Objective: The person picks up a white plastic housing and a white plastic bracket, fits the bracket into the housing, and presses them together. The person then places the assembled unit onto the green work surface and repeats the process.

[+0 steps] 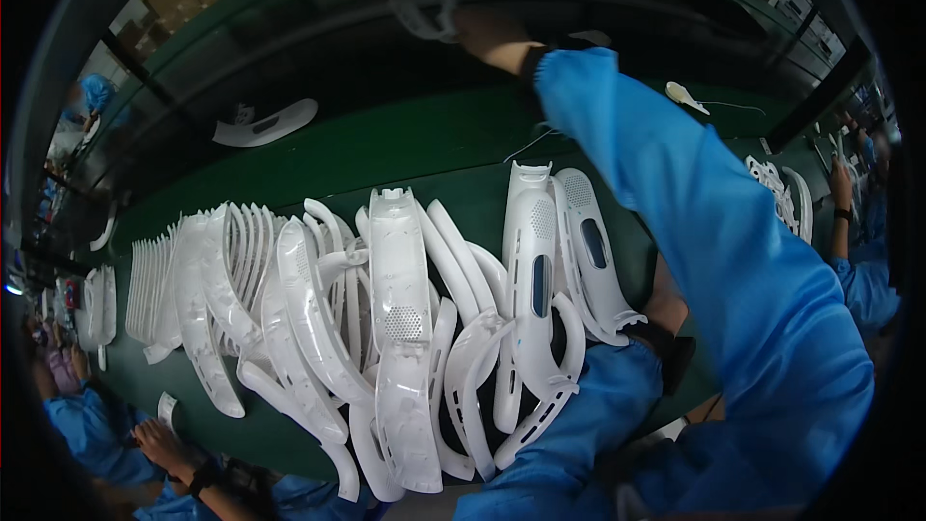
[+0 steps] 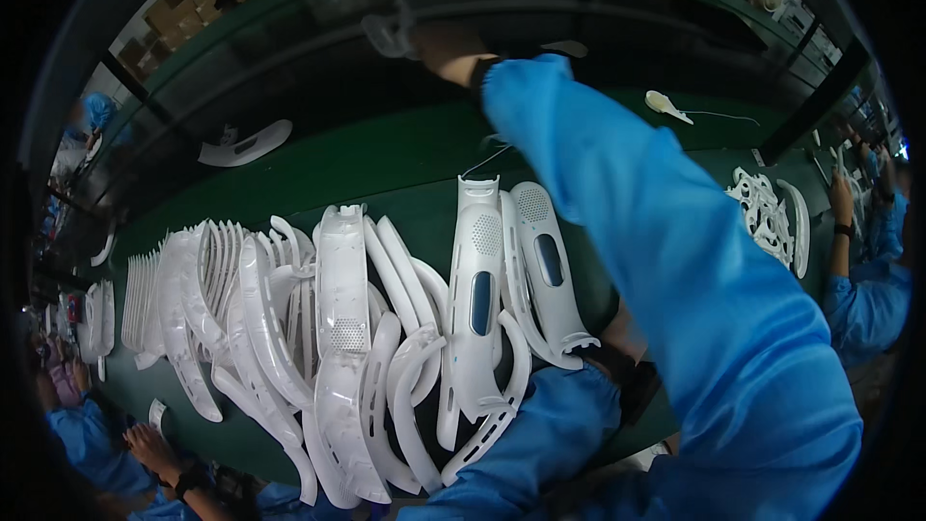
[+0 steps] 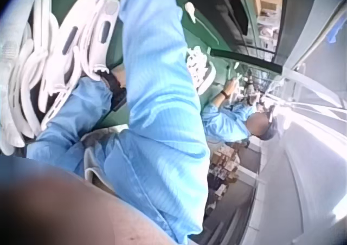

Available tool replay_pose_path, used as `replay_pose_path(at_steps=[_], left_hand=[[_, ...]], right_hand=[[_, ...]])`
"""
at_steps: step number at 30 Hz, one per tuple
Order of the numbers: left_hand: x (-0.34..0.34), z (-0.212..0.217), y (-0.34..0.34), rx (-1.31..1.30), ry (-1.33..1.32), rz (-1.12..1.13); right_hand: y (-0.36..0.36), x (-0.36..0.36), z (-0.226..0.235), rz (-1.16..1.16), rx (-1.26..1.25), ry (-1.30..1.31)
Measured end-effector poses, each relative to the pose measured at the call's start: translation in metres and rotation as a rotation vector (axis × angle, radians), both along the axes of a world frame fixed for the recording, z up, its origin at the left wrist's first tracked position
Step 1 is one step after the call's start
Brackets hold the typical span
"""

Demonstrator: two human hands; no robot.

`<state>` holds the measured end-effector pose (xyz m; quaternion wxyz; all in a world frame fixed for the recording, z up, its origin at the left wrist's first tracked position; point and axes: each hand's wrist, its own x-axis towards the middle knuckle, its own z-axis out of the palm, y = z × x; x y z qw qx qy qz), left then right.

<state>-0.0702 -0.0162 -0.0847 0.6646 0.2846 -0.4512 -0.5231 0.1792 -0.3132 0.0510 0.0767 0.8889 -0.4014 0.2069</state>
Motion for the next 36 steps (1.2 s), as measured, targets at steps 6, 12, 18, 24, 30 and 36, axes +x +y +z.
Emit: replay_pose_path(at_steps=[6,12,18,24,30,36], left_hand=[[0.061,0.095,0.01,0.003,-0.601,0.018],[0.061,0.091,-0.003,0.188,-0.211,0.046],[0.077,0.079,-0.015,0.245,0.055,-0.24],[0.105,0.143,0.003,0.137,-0.22,-0.257],[0.112,0.168,0.01,-0.088,-1.469,-0.393],[0.105,0.142,0.012,-0.144,-1.243,-0.343]], right_hand=[[0.102,-0.192,0.053,0.032,0.577,-0.725],[0.292,-0.356,0.042,-0.418,0.525,-0.984],[0.383,-0.309,-0.001,-0.418,0.967,-1.03],[0.419,-0.357,-0.004,-0.247,0.721,-1.033],[0.422,-0.41,0.024,-0.111,1.242,-1.228],[0.376,-0.391,0.006,0.202,1.595,-1.086]])
